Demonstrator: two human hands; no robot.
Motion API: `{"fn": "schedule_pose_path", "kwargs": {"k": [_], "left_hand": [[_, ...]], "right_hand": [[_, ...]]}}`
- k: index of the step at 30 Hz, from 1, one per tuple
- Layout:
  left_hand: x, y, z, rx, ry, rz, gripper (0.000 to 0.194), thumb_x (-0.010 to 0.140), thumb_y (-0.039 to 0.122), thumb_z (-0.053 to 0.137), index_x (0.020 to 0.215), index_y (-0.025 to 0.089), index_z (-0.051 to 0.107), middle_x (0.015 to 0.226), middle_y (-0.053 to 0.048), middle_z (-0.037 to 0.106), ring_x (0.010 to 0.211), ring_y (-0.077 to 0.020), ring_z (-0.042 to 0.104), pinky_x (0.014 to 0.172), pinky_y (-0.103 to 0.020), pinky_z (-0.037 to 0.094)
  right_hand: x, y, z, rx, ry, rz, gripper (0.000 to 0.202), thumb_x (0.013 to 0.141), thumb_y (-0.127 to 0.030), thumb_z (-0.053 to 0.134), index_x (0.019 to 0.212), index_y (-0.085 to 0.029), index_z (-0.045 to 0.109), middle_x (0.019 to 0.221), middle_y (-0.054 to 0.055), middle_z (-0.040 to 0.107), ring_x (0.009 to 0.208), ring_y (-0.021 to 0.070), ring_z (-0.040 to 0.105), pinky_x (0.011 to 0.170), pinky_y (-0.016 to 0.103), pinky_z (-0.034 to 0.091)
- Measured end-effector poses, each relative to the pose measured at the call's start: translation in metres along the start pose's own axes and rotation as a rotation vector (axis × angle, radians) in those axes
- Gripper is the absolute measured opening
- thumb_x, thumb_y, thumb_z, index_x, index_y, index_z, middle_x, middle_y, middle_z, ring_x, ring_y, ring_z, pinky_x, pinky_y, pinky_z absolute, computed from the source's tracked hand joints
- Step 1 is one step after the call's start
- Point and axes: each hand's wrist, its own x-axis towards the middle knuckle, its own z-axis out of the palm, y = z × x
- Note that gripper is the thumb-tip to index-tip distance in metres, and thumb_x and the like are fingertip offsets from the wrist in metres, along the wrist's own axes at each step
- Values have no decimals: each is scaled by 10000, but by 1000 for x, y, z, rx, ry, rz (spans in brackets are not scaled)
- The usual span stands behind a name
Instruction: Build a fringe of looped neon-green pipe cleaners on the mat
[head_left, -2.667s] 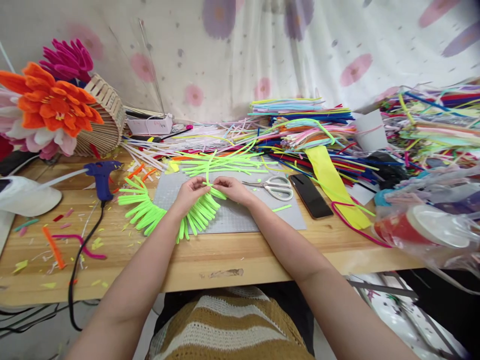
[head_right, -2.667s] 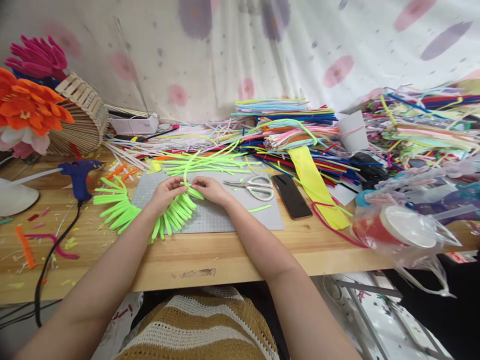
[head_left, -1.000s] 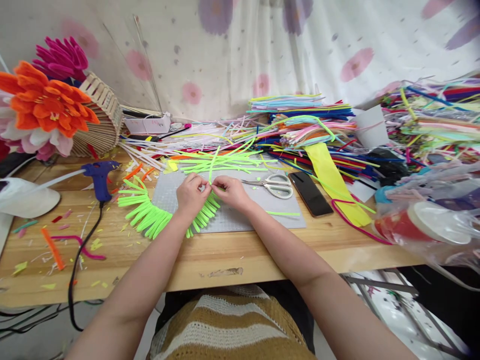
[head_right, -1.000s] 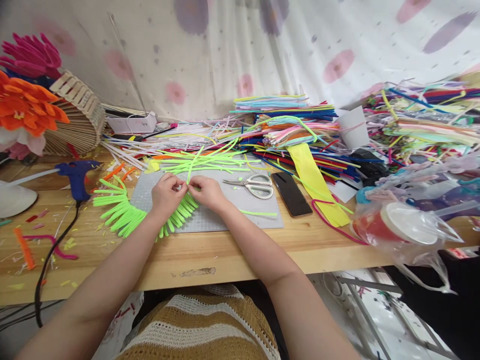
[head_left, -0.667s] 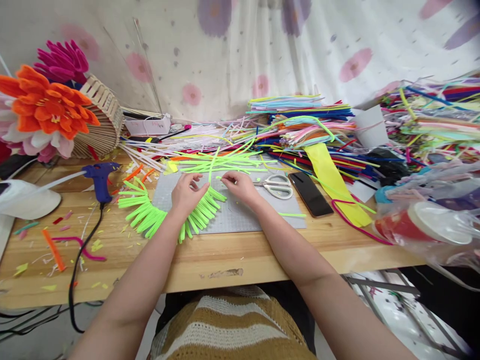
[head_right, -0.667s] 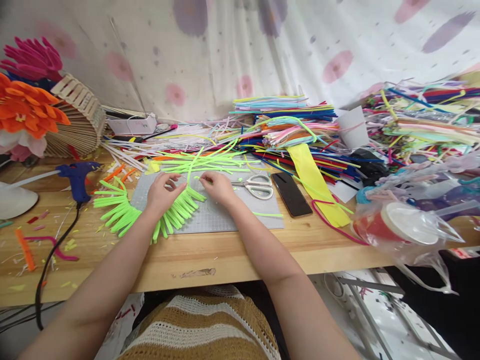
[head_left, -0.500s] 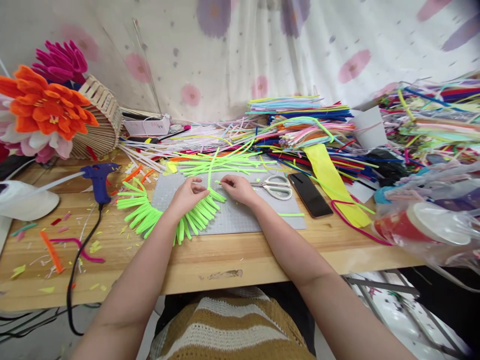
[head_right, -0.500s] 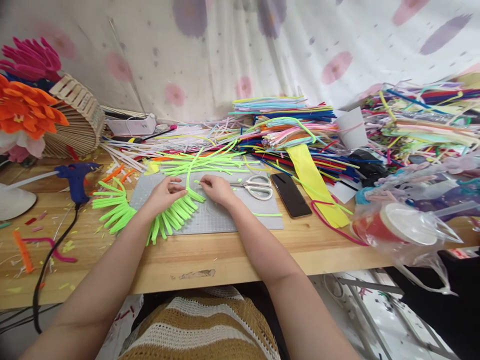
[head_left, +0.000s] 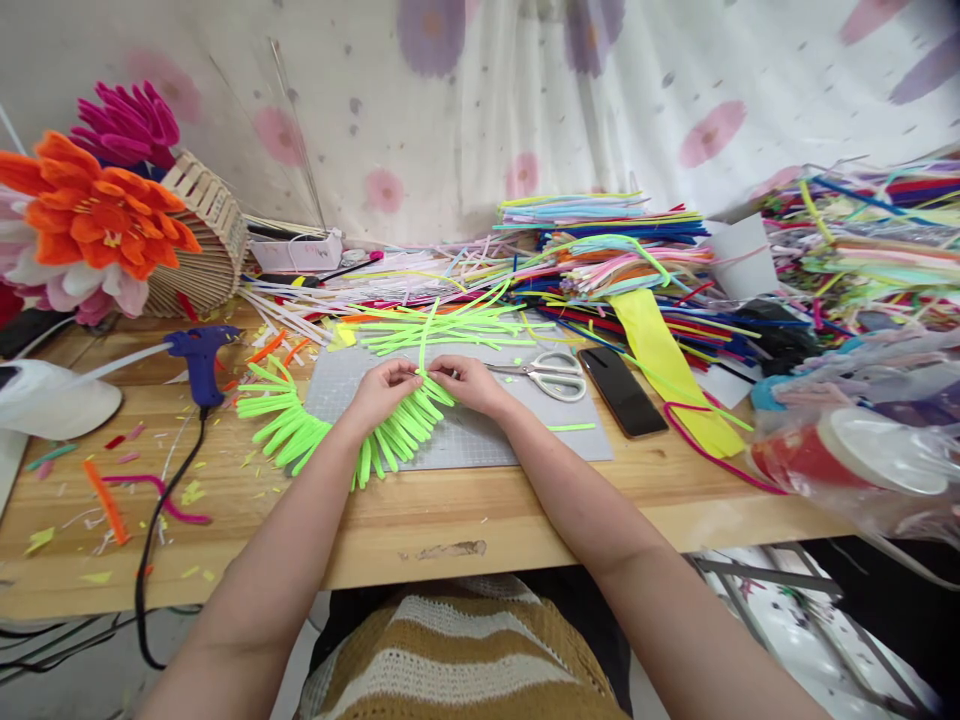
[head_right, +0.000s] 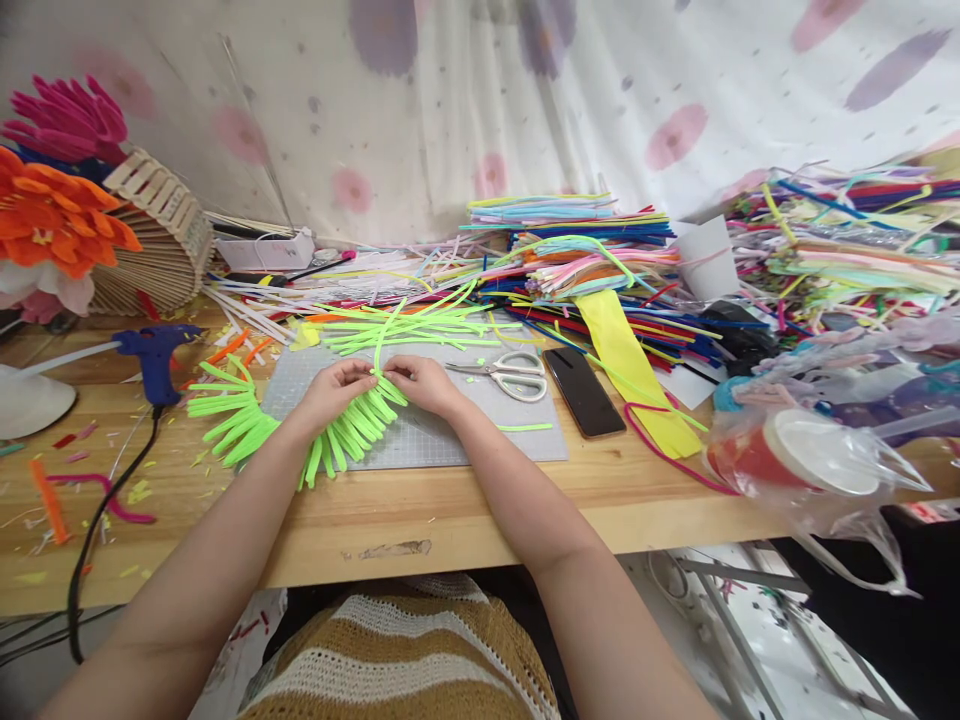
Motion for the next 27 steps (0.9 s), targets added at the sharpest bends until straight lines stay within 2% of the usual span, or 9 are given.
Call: {"fn": "schedule_pose_path", "kwargs": {"k": [6, 13, 21, 27], "left_hand": [[-2, 3, 2, -35, 66, -33, 336, 494, 379, 739, 732, 159, 649, 707, -2, 650, 637, -120, 558, 652, -253, 434], [-4, 6, 4, -111, 119, -88, 274, 517, 358, 721, 701, 166, 655, 657, 14, 636, 588, -106, 537, 601, -232, 418], [-3, 7, 2, -62, 105, -91, 330, 488, 403, 741, 699, 164, 657, 663, 10, 635, 598, -116, 532, 592, -243, 403], [-4, 9, 3, -55, 121, -94, 353, 456, 414, 755, 680, 158, 662, 656, 4, 635, 608, -116, 531, 604, -242, 402]], "right_hand": [[-2, 0, 0, 14, 7, -33, 173, 786, -218, 469, 818, -157, 628, 803, 22, 628, 744, 109, 536, 695, 217, 382], [-3, -2, 3, 5, 9, -15, 170, 791, -236, 477, 808, -160, 628, 801, 17, 631, 741, 105, 535, 676, 207, 377], [-3, -3, 4, -21, -16, -21, 178, 799, -216, 456, 825, -161, 623, 787, 14, 627, 730, 103, 530, 689, 210, 378], [-4, -8, 1, -157, 22, -76, 181, 803, -200, 463, 858, -169, 633, 859, 35, 637, 787, 115, 539, 725, 217, 377]]}}
